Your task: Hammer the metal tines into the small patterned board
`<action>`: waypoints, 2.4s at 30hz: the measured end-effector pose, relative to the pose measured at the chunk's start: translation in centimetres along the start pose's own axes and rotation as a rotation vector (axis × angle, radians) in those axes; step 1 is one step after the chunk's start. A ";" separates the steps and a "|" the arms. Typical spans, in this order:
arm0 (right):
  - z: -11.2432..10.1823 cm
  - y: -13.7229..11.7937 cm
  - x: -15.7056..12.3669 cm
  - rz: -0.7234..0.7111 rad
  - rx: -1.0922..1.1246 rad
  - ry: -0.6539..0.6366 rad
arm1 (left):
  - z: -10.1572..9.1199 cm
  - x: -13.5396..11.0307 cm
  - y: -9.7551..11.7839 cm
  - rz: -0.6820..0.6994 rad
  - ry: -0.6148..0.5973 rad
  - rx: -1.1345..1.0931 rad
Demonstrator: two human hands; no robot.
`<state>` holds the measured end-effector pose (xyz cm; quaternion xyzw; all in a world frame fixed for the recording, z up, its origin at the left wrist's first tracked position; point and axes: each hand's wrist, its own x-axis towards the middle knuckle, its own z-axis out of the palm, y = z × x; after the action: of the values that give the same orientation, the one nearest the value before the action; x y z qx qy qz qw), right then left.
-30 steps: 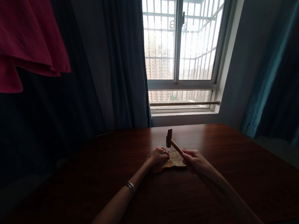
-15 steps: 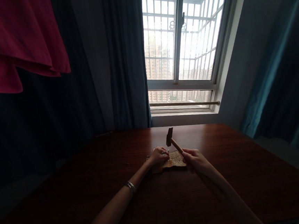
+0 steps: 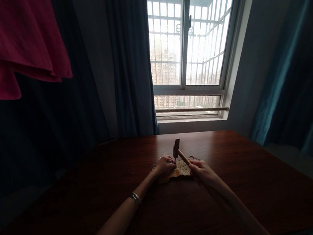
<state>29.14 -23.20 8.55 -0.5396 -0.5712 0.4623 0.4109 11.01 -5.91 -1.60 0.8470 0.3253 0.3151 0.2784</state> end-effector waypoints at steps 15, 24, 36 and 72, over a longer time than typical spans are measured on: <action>0.6 0.3 -0.1 -0.037 -0.064 0.004 | 0.1 0.0 0.1 -0.037 0.014 -0.047; -0.1 0.1 -0.3 -0.018 -0.089 0.012 | 0.1 0.0 -0.3 -0.022 -0.002 -0.027; 0.1 0.0 -0.5 0.004 -0.089 0.016 | -0.4 0.0 0.3 -0.015 -0.070 -0.065; 0.0 0.1 -1.0 -0.001 -0.029 -0.015 | -1.4 1.2 0.4 0.063 -0.155 -0.143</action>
<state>29.26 -24.21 8.45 -0.5418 -0.5811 0.4577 0.3991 10.89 -4.91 0.03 0.8566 0.2528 0.2794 0.3525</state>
